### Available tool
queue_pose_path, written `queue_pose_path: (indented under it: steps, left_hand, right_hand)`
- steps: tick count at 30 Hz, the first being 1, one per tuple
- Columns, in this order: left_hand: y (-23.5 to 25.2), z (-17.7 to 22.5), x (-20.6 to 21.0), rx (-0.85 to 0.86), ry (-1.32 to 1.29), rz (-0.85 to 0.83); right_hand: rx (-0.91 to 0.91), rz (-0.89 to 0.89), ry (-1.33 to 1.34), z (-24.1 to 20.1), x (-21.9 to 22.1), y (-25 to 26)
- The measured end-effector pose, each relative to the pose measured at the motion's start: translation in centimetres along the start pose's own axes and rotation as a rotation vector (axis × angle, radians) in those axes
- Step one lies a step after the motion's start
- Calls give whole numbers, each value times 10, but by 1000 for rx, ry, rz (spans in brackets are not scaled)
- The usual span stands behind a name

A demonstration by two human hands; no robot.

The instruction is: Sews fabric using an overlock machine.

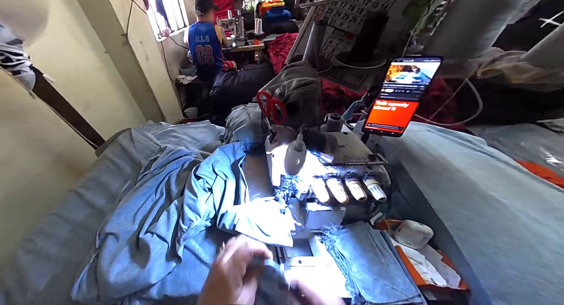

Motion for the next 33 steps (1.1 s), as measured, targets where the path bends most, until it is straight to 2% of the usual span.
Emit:
queue_pose_path:
  steps: [2, 3, 5, 6, 8, 13, 17, 20, 21, 24, 25, 28, 31, 33]
  left_hand:
    - [38, -12, 14, 76, 293, 127]
    - [55, -19, 23, 77, 386, 137]
    - [77, -30, 37, -28, 429, -30]
    - [83, -33, 41, -102, 422, -161]
    - [85, -36, 47, -167, 400, -253]
    - [82, -33, 55, -225, 399, -233]
    - [102, -31, 59, -305, 420, -288]
    - [118, -33, 60, -353, 472, -311]
    - [119, -35, 60, -341, 478, -268]
    - [106, -44, 59, -167, 400, 28]
    - [98, -49, 57, -99, 383, 73]
    - [75, -55, 49, -44, 363, -45]
    - [65, -56, 53, 51, 248, 181]
    - [72, -47, 49, 151, 133, 291]
  right_hand:
    - [61, 193, 30, 5, 0, 26]
    - [109, 272, 8, 11, -2, 37]
    - [220, 353, -64, 26, -6, 49]
    - [252, 356, -78, 31, -7, 50]
    - [250, 340, -57, 38, -8, 43]
    - [170, 324, 35, 38, -9, 29]
    - [101, 296, -141, 38, -15, 44]
    - [138, 284, -271, 33, -16, 54]
    - [146, 278, -304, 31, -17, 56]
    - [104, 244, -374, 24, -19, 59]
    - [67, 228, -385, 24, -22, 60]
    - [-35, 168, -372, 29, -32, 69]
    - [-118, 92, -222, 35, -37, 83]
    - [-79, 76, -61, 30, -36, 88]
Point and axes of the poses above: each hand's wrist, its own y-axis towards the middle knuckle, its own x-axis out of the palm, z = x × y, the point moved 1 cm from there along y, towards the middle knuckle, and after that the axes turned 15 degrees about y, right-handed, at the moved point
